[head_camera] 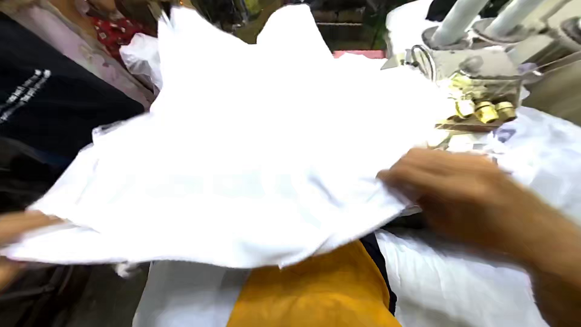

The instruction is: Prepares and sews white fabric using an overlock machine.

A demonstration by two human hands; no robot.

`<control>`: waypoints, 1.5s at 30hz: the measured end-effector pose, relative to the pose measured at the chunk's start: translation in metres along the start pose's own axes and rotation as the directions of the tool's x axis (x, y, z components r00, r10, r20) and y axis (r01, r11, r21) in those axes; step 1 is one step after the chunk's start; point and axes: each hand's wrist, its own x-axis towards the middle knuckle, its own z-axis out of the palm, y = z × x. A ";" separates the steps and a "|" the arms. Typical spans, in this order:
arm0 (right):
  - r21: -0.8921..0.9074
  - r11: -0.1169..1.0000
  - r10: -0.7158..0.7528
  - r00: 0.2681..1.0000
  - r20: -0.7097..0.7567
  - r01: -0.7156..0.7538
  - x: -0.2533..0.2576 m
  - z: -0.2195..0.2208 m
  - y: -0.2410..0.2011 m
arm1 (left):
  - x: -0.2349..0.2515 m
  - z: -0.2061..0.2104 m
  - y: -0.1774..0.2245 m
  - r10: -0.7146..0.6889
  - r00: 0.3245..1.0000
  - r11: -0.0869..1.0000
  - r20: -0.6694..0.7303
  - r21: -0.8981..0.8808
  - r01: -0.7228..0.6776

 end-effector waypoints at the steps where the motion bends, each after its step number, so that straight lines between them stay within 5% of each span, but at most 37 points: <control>1: 0.103 0.995 -0.025 0.994 0.103 0.014 -0.019 0.025 -0.009 | -0.013 0.015 -0.007 -0.033 0.956 0.997 0.290 -0.052 0.050; 3: 0.272 0.961 -0.048 0.948 0.314 -0.041 -0.054 0.071 -0.022 | -0.030 0.064 -0.006 -0.130 0.720 0.962 0.682 -0.088 0.257; 4: 0.351 0.927 -0.045 0.891 0.452 -0.132 -0.068 0.088 -0.028 | -0.031 0.087 0.003 -0.171 0.499 0.929 0.850 -0.030 0.369; 6: 0.414 0.817 -0.077 0.636 0.768 -0.401 -0.083 0.109 -0.033 | -0.026 0.136 0.014 -0.110 0.062 0.883 0.992 0.069 0.464; 7: 0.408 0.754 -0.107 0.518 0.849 -0.514 -0.088 0.118 -0.031 | -0.019 0.154 0.017 -0.036 -0.021 0.879 0.999 0.041 0.475; 8: 0.424 0.695 -0.126 0.483 0.867 -0.581 -0.095 0.126 -0.027 | -0.005 0.163 0.020 0.037 -0.009 0.878 0.999 -0.028 0.478; 9: 0.464 0.642 -0.110 0.526 0.844 -0.611 -0.102 0.132 -0.022 | 0.015 0.163 0.022 0.096 0.108 0.877 0.989 -0.136 0.461; 11: 0.564 0.571 0.077 0.723 0.687 -0.596 -0.109 0.142 -0.013 | 0.071 0.156 0.030 0.206 0.514 0.865 0.833 -0.401 0.303; 13: 0.562 0.602 0.375 0.822 0.429 -0.568 -0.103 0.158 -0.010 | 0.138 0.162 0.037 0.251 0.792 0.858 0.556 -0.507 0.084; 16: 0.487 0.675 0.603 0.795 0.069 -0.555 -0.080 0.191 -0.005 | 0.229 0.207 0.034 0.178 0.967 0.894 0.182 -0.440 -0.082; 18: 0.424 0.725 0.624 0.779 -0.069 -0.543 -0.069 0.210 -0.005 | 0.279 0.243 0.023 0.141 0.987 0.927 0.073 -0.361 -0.106; 21: 0.338 0.766 0.615 0.776 -0.138 -0.547 -0.063 0.226 -0.011 | 0.326 0.266 -0.002 -0.051 0.998 0.978 0.022 -0.203 0.055; 27: 0.192 0.819 0.569 0.811 -0.139 -0.541 -0.054 0.250 -0.031 | 0.345 0.252 -0.108 -0.471 0.881 0.875 0.052 -0.101 0.474; 29: 0.097 0.835 0.550 0.822 -0.148 -0.541 -0.050 0.261 -0.035 | 0.343 0.243 -0.127 -0.436 0.894 0.889 0.100 -0.105 0.445; 33: 0.023 0.820 0.566 0.804 -0.180 -0.572 -0.042 0.268 -0.037 | 0.327 0.226 -0.144 -0.147 0.989 0.954 0.033 -0.260 0.150; 38: 0.052 0.912 0.410 0.892 -0.189 -0.408 -0.042 0.254 -0.038 | 0.262 0.187 -0.160 -0.263 0.945 0.848 -0.192 -0.513 0.132; 42: 0.200 0.968 0.180 0.973 -0.146 -0.149 -0.043 0.239 -0.049 | 0.185 0.160 -0.158 -0.326 0.938 0.852 0.117 -0.393 0.345; 45: 0.217 0.968 0.138 0.989 -0.050 -0.124 -0.038 0.238 -0.054 | 0.156 0.153 -0.151 -0.260 0.927 0.889 0.272 -0.307 0.339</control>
